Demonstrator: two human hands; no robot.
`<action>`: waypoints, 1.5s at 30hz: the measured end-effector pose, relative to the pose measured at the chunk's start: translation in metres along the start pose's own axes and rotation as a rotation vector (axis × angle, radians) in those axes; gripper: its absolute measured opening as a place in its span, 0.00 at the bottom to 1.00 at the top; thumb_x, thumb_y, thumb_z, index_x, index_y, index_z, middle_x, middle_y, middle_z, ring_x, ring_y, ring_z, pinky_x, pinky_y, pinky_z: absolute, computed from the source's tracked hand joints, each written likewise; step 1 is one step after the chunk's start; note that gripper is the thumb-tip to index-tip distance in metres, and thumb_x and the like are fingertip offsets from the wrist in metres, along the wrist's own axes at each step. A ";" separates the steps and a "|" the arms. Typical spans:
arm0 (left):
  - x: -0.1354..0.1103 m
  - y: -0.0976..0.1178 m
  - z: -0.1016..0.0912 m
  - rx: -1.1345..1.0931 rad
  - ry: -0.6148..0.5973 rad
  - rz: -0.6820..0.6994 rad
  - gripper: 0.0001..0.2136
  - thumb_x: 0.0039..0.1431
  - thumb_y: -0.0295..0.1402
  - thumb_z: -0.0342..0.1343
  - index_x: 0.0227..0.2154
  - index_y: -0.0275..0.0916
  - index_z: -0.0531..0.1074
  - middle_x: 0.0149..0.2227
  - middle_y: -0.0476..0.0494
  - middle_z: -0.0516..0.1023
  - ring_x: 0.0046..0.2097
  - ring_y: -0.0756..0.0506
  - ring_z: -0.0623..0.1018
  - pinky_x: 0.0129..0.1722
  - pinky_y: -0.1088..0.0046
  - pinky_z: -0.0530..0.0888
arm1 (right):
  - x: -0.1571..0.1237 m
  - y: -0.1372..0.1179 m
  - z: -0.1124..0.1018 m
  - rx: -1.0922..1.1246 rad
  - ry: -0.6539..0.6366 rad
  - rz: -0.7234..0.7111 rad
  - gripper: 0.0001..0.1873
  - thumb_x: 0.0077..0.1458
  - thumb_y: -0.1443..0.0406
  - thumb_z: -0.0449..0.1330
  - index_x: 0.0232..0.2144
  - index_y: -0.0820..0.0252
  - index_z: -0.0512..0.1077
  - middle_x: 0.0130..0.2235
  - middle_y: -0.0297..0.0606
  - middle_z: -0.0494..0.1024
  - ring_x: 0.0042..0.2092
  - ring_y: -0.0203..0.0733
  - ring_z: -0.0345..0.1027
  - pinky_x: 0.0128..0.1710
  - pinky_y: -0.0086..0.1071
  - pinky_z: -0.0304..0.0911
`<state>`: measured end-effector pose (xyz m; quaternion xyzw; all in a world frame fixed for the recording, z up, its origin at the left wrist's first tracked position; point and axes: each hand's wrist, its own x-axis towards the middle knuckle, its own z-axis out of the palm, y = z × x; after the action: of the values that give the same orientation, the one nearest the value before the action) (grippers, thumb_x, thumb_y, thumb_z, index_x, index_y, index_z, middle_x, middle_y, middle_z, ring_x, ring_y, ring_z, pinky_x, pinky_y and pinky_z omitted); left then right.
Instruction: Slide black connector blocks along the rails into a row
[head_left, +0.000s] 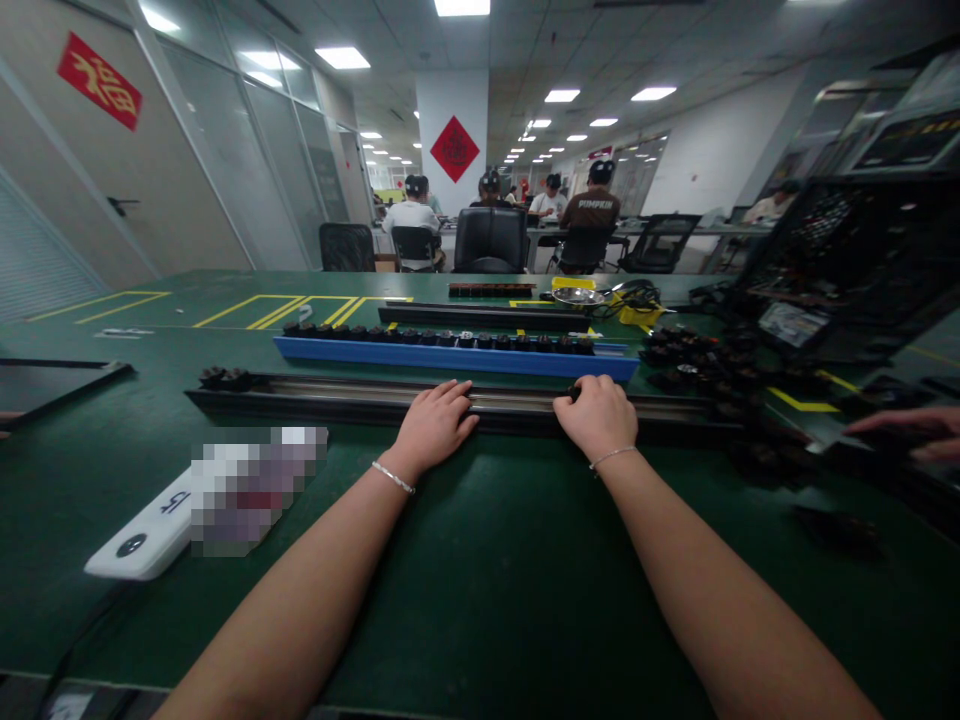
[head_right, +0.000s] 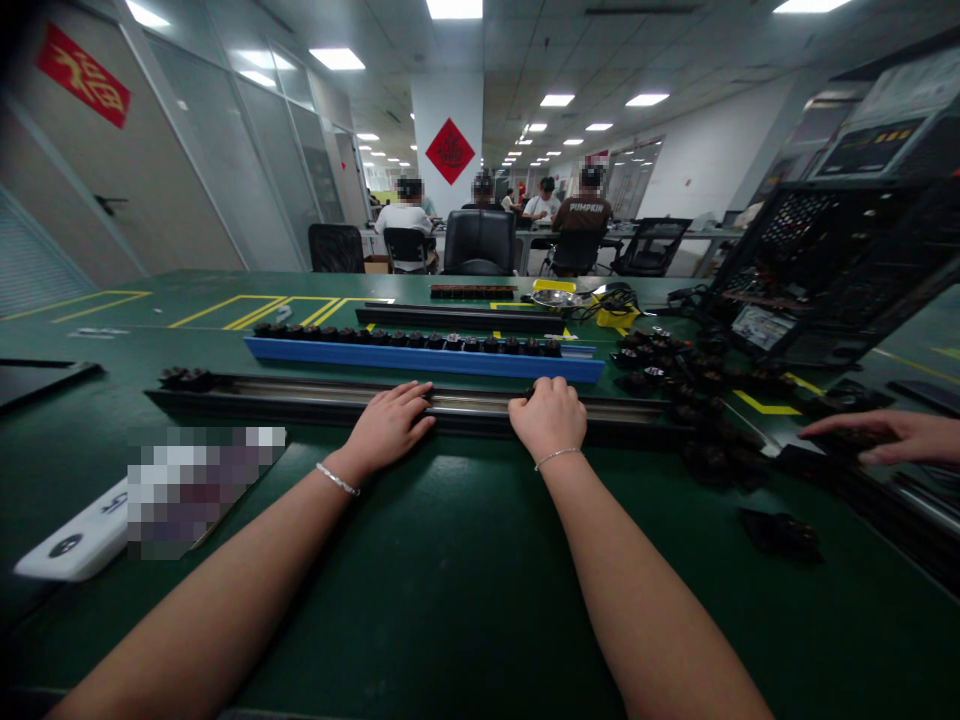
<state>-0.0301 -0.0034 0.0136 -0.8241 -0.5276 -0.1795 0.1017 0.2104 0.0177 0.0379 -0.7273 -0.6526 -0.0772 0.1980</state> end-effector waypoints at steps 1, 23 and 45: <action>0.000 0.000 0.000 0.004 0.003 0.005 0.14 0.64 0.41 0.45 0.41 0.42 0.73 0.61 0.44 0.66 0.62 0.40 0.64 0.57 0.57 0.65 | 0.000 0.000 0.000 -0.001 -0.001 0.002 0.18 0.53 0.61 0.50 0.41 0.64 0.72 0.44 0.49 0.72 0.46 0.51 0.64 0.41 0.39 0.58; 0.000 -0.001 0.003 0.029 0.026 0.023 0.12 0.64 0.39 0.45 0.38 0.40 0.71 0.60 0.43 0.67 0.61 0.40 0.65 0.56 0.58 0.66 | 0.002 0.004 -0.003 -0.014 -0.025 0.035 0.19 0.52 0.61 0.50 0.41 0.65 0.72 0.44 0.51 0.71 0.47 0.53 0.64 0.41 0.40 0.60; 0.000 -0.003 0.004 0.042 0.036 0.028 0.12 0.64 0.39 0.46 0.37 0.40 0.71 0.60 0.43 0.67 0.61 0.40 0.65 0.55 0.58 0.67 | 0.006 0.013 -0.010 -0.027 -0.070 0.100 0.21 0.52 0.61 0.50 0.43 0.67 0.72 0.46 0.52 0.70 0.48 0.54 0.64 0.44 0.41 0.61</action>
<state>-0.0318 -0.0009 0.0098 -0.8256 -0.5178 -0.1817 0.1311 0.2252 0.0185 0.0463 -0.7637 -0.6210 -0.0507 0.1688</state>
